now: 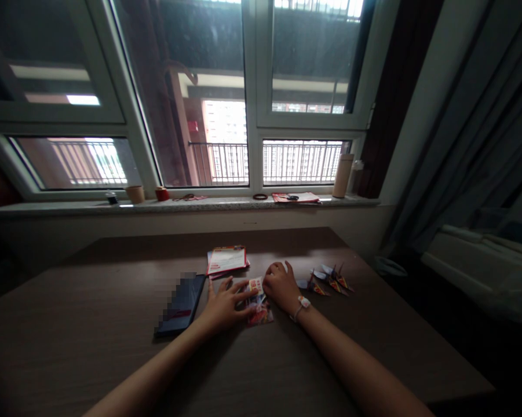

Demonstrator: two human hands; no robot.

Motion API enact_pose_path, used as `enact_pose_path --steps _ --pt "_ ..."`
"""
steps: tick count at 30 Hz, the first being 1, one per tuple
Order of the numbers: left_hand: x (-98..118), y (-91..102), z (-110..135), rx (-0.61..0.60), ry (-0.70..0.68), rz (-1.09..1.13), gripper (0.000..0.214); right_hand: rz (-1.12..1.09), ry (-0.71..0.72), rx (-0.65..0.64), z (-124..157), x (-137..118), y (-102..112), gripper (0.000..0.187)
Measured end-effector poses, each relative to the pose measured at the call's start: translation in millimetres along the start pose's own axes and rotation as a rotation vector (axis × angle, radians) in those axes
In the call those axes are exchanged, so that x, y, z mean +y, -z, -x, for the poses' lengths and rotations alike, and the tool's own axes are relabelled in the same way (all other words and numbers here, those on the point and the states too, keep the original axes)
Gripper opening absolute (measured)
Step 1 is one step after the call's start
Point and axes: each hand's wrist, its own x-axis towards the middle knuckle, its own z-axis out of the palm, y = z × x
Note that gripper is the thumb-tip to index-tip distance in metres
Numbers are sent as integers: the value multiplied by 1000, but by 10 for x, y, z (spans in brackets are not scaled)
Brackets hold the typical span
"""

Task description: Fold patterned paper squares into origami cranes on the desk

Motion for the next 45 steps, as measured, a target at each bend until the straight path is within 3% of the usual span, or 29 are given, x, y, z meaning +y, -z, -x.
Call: enact_pose_path --steps 23,31,35,45 --pt "-2 6 8 13 -14 4 49 57 -134 28 -258 46 -217 16" --pt "-16 -11 3 8 -3 9 50 -156 -216 85 -255 126 -254 13" --pt "-18 -9 1 19 -8 7 49 -211 -200 124 -230 154 -235 15" --pt "-7 12 7 15 -11 15 49 -103 -139 40 -225 178 -226 12"
